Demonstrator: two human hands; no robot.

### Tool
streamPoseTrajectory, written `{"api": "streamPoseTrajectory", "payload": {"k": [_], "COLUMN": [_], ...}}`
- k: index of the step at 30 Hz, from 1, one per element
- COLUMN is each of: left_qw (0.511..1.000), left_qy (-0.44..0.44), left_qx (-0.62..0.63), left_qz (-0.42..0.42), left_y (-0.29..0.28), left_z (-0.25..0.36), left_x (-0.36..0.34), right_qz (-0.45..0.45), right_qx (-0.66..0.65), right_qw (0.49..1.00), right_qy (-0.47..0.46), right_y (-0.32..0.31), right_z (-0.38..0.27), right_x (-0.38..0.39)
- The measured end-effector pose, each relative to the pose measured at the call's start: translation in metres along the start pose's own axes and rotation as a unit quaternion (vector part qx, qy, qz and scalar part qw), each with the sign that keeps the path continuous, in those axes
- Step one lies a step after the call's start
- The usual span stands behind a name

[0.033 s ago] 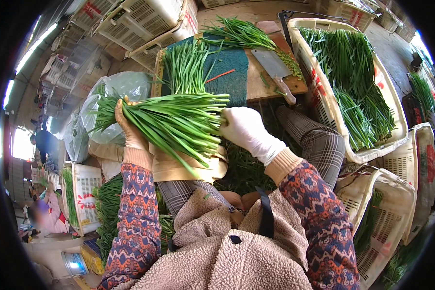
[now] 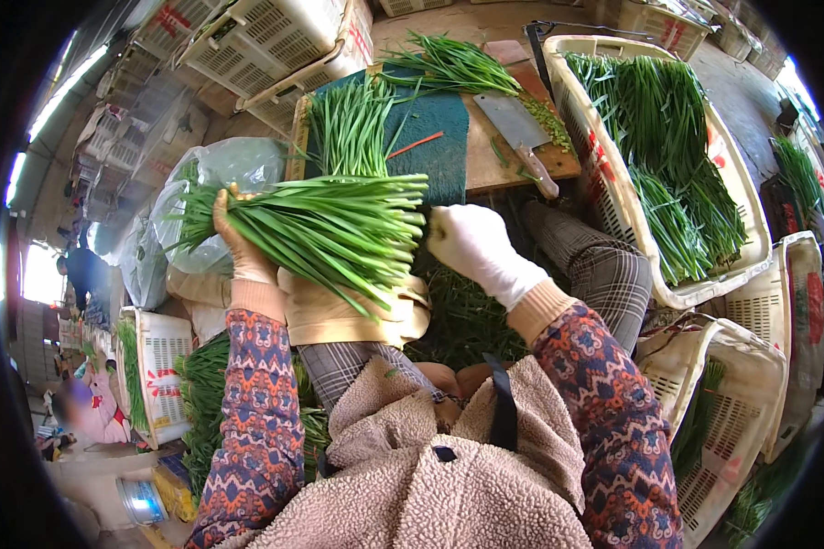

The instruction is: The person gathers green onions from a basket, aligns them into bundles, and secures them with rubber bands. The person then trims the root ends with a knife and places the finished bundles into a crate.

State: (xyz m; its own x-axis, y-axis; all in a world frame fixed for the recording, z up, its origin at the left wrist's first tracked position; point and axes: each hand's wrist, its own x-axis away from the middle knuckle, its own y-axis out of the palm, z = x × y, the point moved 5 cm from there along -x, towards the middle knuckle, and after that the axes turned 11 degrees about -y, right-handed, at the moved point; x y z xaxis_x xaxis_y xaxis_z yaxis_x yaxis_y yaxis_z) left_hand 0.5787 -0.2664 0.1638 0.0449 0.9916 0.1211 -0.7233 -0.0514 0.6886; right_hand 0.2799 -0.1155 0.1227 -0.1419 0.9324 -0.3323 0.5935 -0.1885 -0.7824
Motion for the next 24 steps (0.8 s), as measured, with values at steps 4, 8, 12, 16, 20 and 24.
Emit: {"api": "streamPoseTrajectory", "payload": {"k": [4, 8, 12, 16, 20, 24], "left_qw": [0.998, 0.991, 0.991, 0.99, 0.993, 0.992], "left_qy": [0.005, 0.013, 0.006, 0.038, 0.014, -0.019], "left_qx": [-0.024, -0.117, -0.093, -0.101, -0.098, -0.096], "left_qz": [0.05, 0.066, 0.094, 0.086, 0.069, 0.086], "left_y": [-0.027, -0.002, 0.007, 0.023, 0.04, 0.065], "left_z": [0.034, 0.03, 0.036, 0.045, 0.035, 0.004], "left_x": [-0.017, -0.012, -0.016, -0.025, -0.027, -0.012], "right_qz": [0.077, -0.056, 0.004, 0.138, 0.127, 0.192], "right_qx": [-0.192, -0.102, 0.045, -0.15, -0.381, -0.715], "right_qw": [0.976, 0.992, 0.998, 0.978, 0.911, 0.665], "right_qy": [0.072, 0.04, -0.036, 0.046, 0.098, 0.093], "right_y": [-0.014, -0.001, -0.002, -0.043, -0.026, -0.008], "right_z": [0.045, 0.057, 0.044, 0.015, -0.03, -0.038], "right_x": [0.05, 0.089, 0.087, 0.053, -0.007, -0.03]}}
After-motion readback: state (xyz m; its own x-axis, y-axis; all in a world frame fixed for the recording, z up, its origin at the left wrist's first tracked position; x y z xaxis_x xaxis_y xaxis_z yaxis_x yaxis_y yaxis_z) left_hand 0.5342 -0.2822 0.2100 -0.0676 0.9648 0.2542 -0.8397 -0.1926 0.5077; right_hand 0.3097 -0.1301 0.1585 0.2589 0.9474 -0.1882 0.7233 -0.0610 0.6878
